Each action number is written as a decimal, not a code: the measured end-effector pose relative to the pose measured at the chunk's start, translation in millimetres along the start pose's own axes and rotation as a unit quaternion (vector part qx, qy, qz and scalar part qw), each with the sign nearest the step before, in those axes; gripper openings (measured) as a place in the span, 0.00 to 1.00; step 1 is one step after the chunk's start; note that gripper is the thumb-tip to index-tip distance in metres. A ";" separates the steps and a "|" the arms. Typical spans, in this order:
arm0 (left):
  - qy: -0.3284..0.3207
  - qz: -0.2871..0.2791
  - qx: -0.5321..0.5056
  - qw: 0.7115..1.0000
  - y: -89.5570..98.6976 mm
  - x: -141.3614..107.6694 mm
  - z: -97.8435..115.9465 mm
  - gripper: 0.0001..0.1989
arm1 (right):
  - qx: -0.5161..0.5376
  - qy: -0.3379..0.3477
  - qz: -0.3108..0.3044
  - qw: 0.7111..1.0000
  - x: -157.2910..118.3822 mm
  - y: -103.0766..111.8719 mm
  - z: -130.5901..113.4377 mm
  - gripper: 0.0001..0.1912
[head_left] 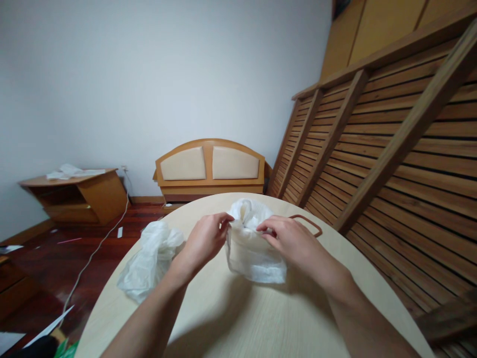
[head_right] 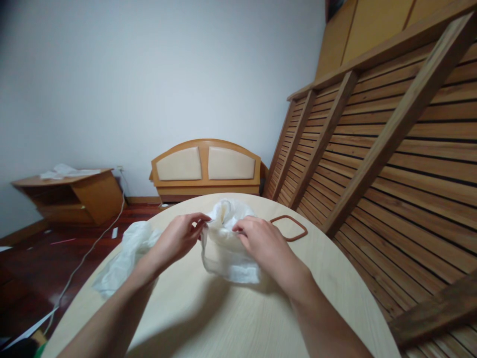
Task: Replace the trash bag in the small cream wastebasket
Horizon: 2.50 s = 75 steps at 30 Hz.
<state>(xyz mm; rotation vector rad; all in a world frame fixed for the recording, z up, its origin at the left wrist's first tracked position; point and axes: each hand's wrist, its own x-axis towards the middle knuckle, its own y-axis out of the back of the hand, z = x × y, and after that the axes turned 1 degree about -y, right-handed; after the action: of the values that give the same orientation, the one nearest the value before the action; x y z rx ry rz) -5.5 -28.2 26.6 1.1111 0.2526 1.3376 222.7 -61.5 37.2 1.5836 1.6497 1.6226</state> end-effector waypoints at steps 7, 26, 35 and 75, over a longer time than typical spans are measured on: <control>-0.055 -0.012 -0.049 0.997 -21.1 4.4 -17.9 0.18 | -0.034 -0.005 0.011 0.999 10.2 -20.0 8.3 0.13; 0.081 0.152 0.012 0.985 19.0 16.2 -18.6 0.07 | -0.004 -0.072 0.172 0.982 12.1 10.1 59.9 0.25; 0.180 0.219 0.129 0.950 43.9 11.3 -20.5 0.09 | -0.103 -0.185 0.155 0.965 -3.9 31.1 92.6 0.22; 0.085 0.242 -0.199 0.946 39.5 20.5 -18.7 0.11 | -0.090 -0.060 0.022 0.994 11.3 -13.2 20.6 0.08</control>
<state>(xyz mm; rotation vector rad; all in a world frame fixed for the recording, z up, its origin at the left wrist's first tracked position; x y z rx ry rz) -38.2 -7.8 55.7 0.7361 -0.1785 1.8280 230.1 -38.6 24.9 1.6018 1.3763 1.6145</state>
